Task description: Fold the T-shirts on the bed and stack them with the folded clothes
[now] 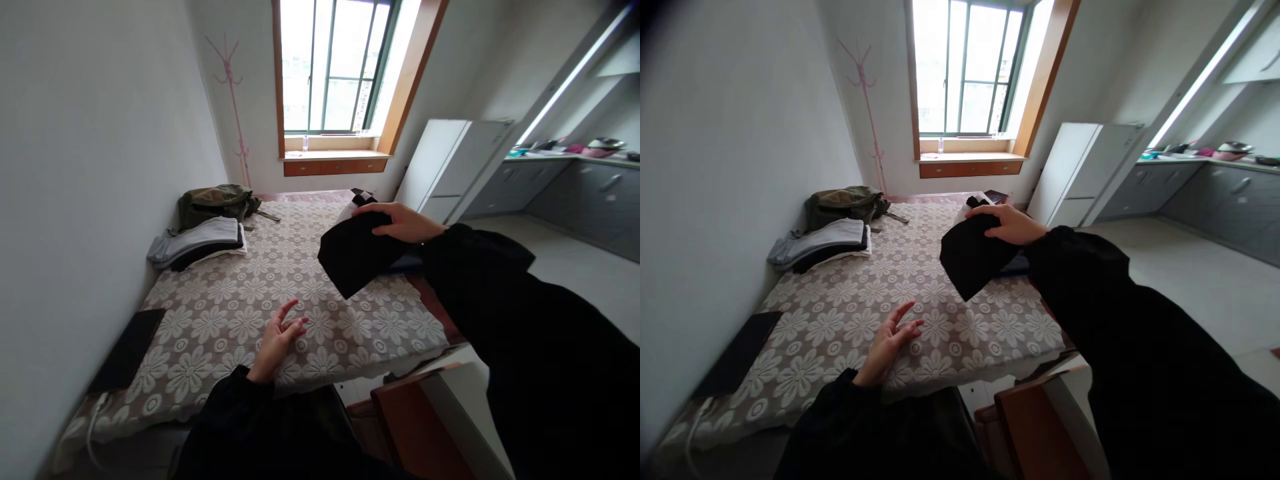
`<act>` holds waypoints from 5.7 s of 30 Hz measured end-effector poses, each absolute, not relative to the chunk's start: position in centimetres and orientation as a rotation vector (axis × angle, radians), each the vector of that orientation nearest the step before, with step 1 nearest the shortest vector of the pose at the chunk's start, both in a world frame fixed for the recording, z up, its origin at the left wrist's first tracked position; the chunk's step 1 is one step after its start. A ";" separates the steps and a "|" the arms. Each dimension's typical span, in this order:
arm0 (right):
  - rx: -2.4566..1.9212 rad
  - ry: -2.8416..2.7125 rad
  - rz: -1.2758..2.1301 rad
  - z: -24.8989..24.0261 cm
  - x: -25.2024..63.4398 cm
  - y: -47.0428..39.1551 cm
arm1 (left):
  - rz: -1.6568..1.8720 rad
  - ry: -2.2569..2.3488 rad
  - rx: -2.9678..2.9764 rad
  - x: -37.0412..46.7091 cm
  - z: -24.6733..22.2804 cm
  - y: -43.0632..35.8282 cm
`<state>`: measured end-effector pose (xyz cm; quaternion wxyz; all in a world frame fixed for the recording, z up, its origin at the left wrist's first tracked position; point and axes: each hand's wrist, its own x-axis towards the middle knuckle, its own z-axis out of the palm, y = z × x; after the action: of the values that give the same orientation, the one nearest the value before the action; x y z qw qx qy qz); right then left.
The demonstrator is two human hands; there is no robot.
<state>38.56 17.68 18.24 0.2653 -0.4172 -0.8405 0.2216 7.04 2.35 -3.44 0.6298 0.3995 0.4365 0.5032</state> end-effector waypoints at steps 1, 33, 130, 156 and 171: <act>-1.146 -2.314 0.556 18.9 38.8 18.8 | 1.138 1.002 0.940 7.0 -3.6 2.3; -1.548 -1.990 0.563 20.1 46.4 27.6 | 0.876 0.959 1.119 6.2 -3.0 1.9; -1.335 -2.013 -0.179 -4.8 40.8 24.6 | 0.730 1.151 1.236 -0.8 -0.5 6.6; -0.930 -2.065 0.197 -6.0 34.7 21.7 | 0.996 2.436 1.724 -8.5 6.4 26.9; -0.411 -1.606 1.711 -4.1 16.9 0.8 | 2.026 1.271 1.427 -5.0 23.0 11.5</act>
<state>16.93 0.79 -4.14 0.3704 -0.1602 -0.6261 0.6672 -4.97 11.46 22.96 0.1773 0.5042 0.4492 0.7159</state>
